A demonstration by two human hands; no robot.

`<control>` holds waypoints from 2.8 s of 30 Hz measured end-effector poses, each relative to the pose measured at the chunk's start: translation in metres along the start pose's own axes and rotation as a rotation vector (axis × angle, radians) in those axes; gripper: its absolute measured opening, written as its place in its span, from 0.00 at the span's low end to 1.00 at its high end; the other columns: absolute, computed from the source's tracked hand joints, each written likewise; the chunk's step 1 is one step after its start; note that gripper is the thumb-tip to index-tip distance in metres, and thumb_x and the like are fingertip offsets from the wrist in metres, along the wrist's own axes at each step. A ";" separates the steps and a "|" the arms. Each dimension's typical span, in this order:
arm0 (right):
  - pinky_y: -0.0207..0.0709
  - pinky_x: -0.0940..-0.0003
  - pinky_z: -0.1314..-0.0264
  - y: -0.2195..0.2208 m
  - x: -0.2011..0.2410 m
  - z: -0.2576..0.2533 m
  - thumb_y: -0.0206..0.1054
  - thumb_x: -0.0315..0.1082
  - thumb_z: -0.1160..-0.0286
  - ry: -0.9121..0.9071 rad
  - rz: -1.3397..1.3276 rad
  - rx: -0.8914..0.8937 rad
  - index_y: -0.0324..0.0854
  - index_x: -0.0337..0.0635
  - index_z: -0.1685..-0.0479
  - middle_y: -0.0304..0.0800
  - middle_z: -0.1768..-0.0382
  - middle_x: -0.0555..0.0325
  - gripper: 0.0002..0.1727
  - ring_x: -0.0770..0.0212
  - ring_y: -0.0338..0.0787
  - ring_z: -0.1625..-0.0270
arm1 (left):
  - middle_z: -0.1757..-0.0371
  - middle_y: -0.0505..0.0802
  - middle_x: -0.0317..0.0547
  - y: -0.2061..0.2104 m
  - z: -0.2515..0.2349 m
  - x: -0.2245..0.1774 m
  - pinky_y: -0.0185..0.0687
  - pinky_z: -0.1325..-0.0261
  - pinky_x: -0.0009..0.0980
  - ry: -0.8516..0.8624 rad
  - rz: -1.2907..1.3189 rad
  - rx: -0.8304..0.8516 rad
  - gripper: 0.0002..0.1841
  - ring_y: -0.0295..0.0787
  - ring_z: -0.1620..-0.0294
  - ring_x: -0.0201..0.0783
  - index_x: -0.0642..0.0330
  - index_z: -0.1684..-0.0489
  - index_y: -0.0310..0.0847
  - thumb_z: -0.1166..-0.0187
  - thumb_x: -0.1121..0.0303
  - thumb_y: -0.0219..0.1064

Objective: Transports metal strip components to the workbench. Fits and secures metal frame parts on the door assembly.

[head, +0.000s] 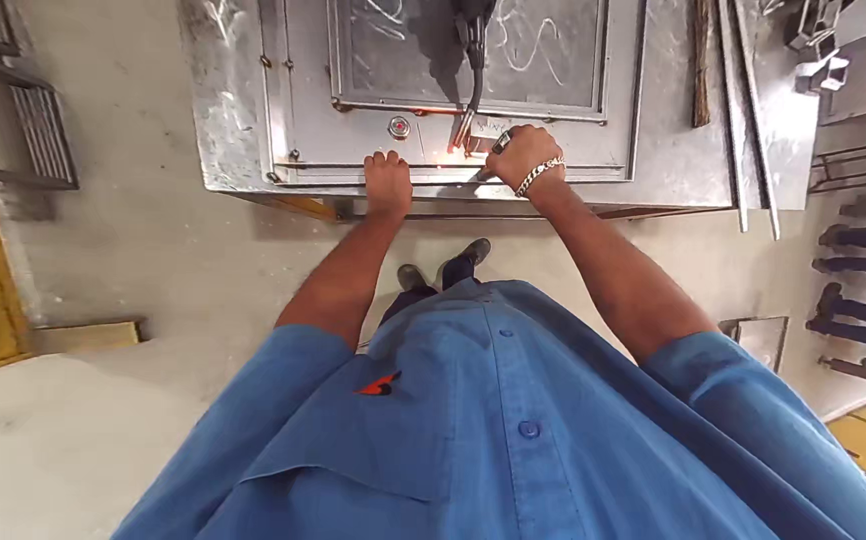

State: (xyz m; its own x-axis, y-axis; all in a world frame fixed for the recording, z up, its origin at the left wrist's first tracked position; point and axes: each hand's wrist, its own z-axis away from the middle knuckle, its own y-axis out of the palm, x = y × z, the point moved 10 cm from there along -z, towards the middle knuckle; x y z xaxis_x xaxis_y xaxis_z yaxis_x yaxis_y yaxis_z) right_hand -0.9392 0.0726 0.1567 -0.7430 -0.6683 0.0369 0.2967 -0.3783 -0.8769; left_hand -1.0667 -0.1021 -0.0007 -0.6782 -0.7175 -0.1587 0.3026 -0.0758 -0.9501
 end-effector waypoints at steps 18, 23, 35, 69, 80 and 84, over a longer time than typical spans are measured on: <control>0.84 0.36 0.55 -0.013 -0.211 -0.019 0.70 0.58 0.39 0.295 -0.285 -0.149 0.90 0.46 0.58 0.94 0.61 0.48 0.24 0.47 0.95 0.58 | 0.37 0.88 0.62 0.005 -0.003 -0.001 0.75 0.32 0.62 0.005 -0.105 0.014 0.14 0.82 0.33 0.66 0.67 0.43 0.86 0.23 0.71 0.68; 0.84 0.36 0.54 -0.011 -0.208 -0.015 0.68 0.59 0.37 0.274 -0.267 -0.133 0.90 0.45 0.57 0.95 0.60 0.46 0.26 0.45 0.95 0.56 | 0.39 0.89 0.64 0.003 -0.001 -0.002 0.76 0.32 0.63 0.002 -0.090 0.011 0.16 0.82 0.34 0.67 0.68 0.43 0.86 0.23 0.67 0.71; 0.82 0.32 0.54 -0.022 -0.187 -0.022 0.68 0.59 0.36 0.238 -0.253 -0.068 0.89 0.42 0.61 0.93 0.58 0.42 0.26 0.40 0.93 0.50 | 0.33 0.87 0.63 0.004 0.002 -0.001 0.75 0.29 0.63 -0.017 -0.062 0.030 0.20 0.81 0.30 0.66 0.63 0.32 0.84 0.21 0.67 0.69; 0.81 0.32 0.47 -0.026 -0.175 -0.033 0.68 0.59 0.35 0.277 -0.238 -0.072 0.88 0.38 0.57 0.92 0.50 0.41 0.29 0.40 0.92 0.43 | 0.29 0.85 0.70 0.006 -0.003 -0.004 0.73 0.29 0.69 -0.050 -0.059 0.053 0.19 0.77 0.27 0.73 0.69 0.35 0.83 0.19 0.67 0.67; 0.82 0.33 0.50 -0.026 -0.176 -0.030 0.68 0.60 0.37 0.285 -0.231 -0.082 0.89 0.42 0.58 0.93 0.52 0.43 0.28 0.42 0.92 0.44 | 0.31 0.86 0.68 0.003 0.000 -0.006 0.71 0.28 0.69 -0.040 -0.032 0.048 0.17 0.77 0.26 0.72 0.69 0.38 0.85 0.20 0.69 0.65; 0.82 0.33 0.49 -0.026 -0.175 -0.025 0.66 0.61 0.34 0.279 -0.218 -0.070 0.89 0.42 0.56 0.93 0.51 0.43 0.28 0.41 0.92 0.43 | 0.32 0.87 0.68 0.001 -0.001 -0.008 0.73 0.29 0.69 -0.028 -0.047 0.049 0.17 0.78 0.27 0.72 0.70 0.39 0.85 0.19 0.68 0.66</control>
State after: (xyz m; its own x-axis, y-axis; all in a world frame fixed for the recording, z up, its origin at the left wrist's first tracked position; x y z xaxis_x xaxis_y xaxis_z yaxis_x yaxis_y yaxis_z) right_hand -0.8320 0.2150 0.1612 -0.9224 -0.3725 0.1024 0.0787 -0.4408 -0.8942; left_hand -1.0615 -0.0962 -0.0006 -0.6734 -0.7316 -0.1062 0.3039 -0.1430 -0.9419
